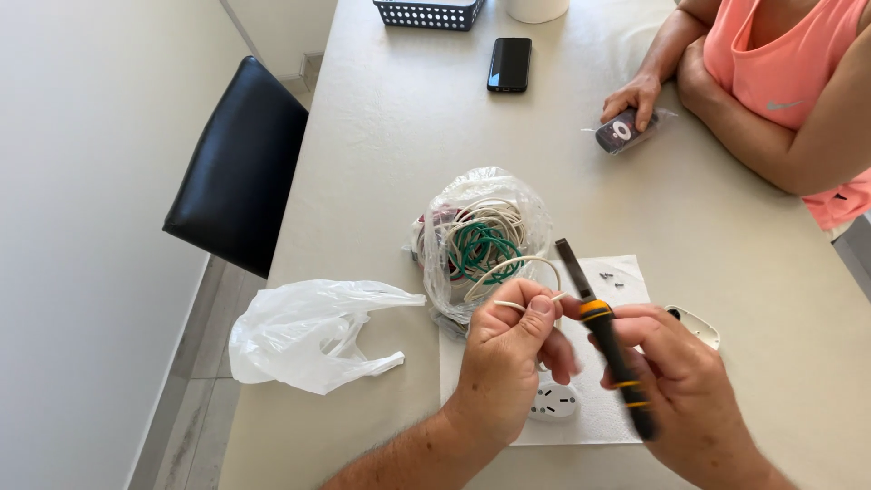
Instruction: Stripping insulation from electrical wires and connecting them to a terminal block using a screwdriver.
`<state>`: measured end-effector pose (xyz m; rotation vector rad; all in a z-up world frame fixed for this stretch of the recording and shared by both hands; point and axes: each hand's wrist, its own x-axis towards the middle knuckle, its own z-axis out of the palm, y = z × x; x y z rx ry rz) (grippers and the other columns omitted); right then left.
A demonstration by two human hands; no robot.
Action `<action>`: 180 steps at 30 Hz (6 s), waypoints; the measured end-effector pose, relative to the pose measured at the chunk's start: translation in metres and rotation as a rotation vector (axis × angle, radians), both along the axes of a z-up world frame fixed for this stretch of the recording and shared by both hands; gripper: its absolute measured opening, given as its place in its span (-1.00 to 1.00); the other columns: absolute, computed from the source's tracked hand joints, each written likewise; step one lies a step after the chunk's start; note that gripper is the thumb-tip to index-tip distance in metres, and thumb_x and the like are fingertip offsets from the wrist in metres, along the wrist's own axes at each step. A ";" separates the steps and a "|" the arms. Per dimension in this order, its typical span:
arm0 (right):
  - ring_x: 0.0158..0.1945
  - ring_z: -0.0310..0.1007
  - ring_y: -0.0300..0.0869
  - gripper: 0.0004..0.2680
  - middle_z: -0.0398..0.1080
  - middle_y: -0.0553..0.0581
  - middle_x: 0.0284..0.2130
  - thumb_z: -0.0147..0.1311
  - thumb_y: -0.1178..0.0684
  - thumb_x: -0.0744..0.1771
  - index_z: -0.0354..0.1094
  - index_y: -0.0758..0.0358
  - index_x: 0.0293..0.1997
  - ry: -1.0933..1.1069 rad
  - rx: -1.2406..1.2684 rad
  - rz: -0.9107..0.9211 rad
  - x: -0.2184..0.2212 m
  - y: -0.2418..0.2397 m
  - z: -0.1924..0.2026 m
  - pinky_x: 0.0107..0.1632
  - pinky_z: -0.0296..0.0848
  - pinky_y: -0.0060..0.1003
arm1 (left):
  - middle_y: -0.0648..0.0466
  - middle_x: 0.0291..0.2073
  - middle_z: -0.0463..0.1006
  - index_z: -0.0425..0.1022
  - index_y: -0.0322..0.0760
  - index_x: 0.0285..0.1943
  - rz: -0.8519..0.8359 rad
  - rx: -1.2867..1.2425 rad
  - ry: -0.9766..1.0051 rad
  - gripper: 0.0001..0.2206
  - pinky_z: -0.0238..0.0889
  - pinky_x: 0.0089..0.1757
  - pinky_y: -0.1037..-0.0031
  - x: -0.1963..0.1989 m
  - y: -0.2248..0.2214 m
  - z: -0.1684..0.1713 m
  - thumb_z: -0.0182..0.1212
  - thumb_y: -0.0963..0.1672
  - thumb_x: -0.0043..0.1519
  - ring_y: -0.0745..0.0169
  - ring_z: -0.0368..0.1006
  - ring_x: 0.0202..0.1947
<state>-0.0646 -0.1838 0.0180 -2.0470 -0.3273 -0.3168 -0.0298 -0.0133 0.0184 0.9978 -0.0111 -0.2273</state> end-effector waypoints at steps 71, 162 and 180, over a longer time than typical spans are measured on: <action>0.12 0.41 0.25 -0.94 0.34 0.38 0.08 0.06 0.33 0.35 0.27 0.41 -0.27 -0.666 -0.463 -0.186 0.026 0.008 -0.025 0.23 0.48 0.11 | 0.20 -0.42 0.38 0.48 -0.18 -0.33 -0.061 0.358 -0.551 -0.73 0.11 -0.25 0.53 0.017 0.017 -0.001 0.17 0.01 0.34 0.35 0.21 -0.36; -0.50 0.11 -0.12 -0.92 0.27 0.12 -0.53 -0.02 0.15 0.22 0.41 0.24 -0.39 1.197 -0.531 0.030 0.018 -0.021 0.093 -0.39 0.14 -0.25 | 0.00 -0.55 0.11 0.12 -0.29 -0.50 0.318 1.239 -1.384 -0.71 -0.06 -0.51 0.25 -0.003 -0.008 -0.021 -0.05 -0.33 0.30 0.03 0.02 -0.58; -0.52 0.46 -0.08 -0.95 0.54 0.18 -0.46 -0.05 0.13 0.22 0.28 0.25 -0.42 1.372 -0.806 0.053 0.045 -0.007 0.137 -0.40 0.25 -0.29 | 0.03 -0.53 0.17 0.36 -0.36 -0.42 0.405 1.447 -1.608 -0.78 -0.02 -0.53 0.33 -0.005 -0.011 -0.025 0.02 -0.31 0.33 0.14 0.08 -0.59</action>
